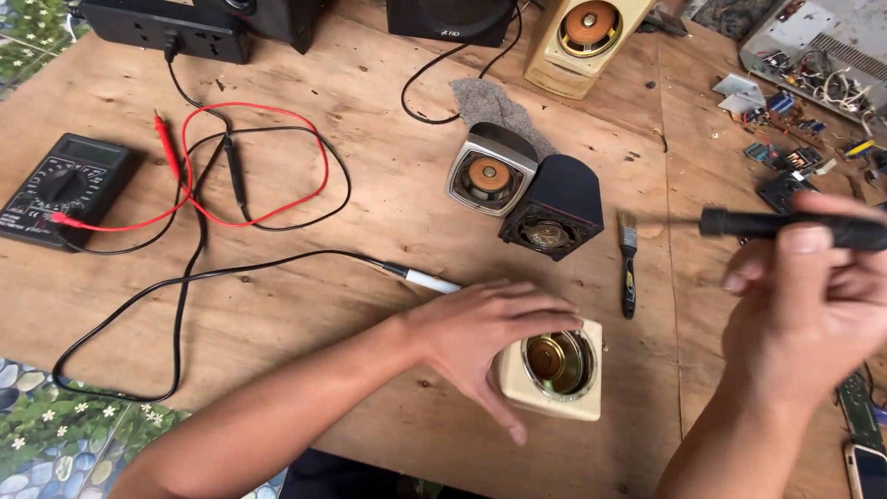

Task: The person uses a brush and a screwdriver to clean and adjust the cone of a small beige speaker. They also briefly adjust a multimeter on the table. The task focuses on the speaker's internal components.

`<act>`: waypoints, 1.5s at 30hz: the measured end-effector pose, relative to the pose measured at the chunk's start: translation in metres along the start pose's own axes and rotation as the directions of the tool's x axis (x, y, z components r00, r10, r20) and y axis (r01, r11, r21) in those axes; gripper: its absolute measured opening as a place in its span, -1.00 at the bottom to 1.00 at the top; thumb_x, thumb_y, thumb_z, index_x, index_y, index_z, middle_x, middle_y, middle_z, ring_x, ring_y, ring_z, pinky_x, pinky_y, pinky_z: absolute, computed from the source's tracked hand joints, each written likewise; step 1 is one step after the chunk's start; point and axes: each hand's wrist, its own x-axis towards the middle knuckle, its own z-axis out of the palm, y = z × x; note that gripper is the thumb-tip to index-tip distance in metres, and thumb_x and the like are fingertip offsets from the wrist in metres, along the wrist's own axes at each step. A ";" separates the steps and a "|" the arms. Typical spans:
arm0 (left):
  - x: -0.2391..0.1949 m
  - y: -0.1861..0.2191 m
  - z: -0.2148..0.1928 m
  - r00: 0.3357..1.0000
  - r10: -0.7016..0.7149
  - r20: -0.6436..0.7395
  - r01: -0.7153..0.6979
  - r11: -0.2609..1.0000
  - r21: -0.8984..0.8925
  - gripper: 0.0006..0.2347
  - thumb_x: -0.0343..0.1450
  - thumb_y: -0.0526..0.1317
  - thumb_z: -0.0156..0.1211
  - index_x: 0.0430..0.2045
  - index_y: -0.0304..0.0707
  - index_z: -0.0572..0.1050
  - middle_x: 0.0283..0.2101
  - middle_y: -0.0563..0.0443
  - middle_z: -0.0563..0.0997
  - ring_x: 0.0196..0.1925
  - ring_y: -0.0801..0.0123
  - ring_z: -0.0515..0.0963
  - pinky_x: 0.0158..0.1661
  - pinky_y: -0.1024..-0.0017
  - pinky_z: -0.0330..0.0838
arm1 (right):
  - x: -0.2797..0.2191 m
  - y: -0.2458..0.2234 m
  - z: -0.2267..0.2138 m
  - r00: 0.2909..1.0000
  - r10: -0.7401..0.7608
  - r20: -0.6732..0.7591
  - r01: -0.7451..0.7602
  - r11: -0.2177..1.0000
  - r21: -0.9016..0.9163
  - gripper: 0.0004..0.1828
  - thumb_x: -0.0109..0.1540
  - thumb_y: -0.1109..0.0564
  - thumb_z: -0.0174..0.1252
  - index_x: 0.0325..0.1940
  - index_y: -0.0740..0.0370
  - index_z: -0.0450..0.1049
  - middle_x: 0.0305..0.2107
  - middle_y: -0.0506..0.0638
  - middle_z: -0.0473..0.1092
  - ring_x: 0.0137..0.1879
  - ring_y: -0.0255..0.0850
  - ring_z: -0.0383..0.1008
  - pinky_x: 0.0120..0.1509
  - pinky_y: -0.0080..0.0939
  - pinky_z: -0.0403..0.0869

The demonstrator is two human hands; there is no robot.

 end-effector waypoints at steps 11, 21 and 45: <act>0.004 0.003 0.003 0.981 -0.194 -0.018 0.195 0.978 0.075 -0.01 0.21 0.43 0.11 0.36 -0.47 0.13 0.35 -0.37 0.39 0.26 -0.16 0.47 0.16 -0.01 0.44 | 0.027 -0.089 0.009 0.732 -0.014 0.681 0.373 0.845 -0.383 -0.76 0.09 0.09 0.35 -0.23 0.25 0.60 -0.34 -0.01 0.55 -0.47 -0.35 0.42 -0.37 -0.37 0.44; -0.003 -0.001 -0.008 0.971 -0.237 -0.036 0.237 0.971 0.011 -0.08 0.18 0.34 0.30 0.29 -0.39 0.23 0.18 -0.26 0.52 0.12 -0.02 0.50 0.16 0.12 0.33 | 0.016 -0.079 0.009 0.557 0.154 0.816 0.423 0.793 -0.438 -0.72 0.12 -0.13 0.37 -0.11 -0.17 0.62 -0.50 -0.29 0.58 -0.56 -0.35 0.50 -0.38 -0.28 0.45; -0.004 0.001 -0.017 0.989 -0.069 -0.133 0.067 0.998 -0.017 -0.22 0.21 0.28 0.26 0.17 -0.38 0.37 0.12 -0.14 0.57 0.04 0.08 0.59 0.07 0.24 0.38 | 0.012 -0.035 0.020 0.498 0.423 0.757 0.354 0.698 -0.622 -0.66 0.05 -0.36 0.40 -0.13 -0.46 0.63 -0.49 -0.36 0.67 -0.42 -0.33 0.69 -0.27 -0.21 0.52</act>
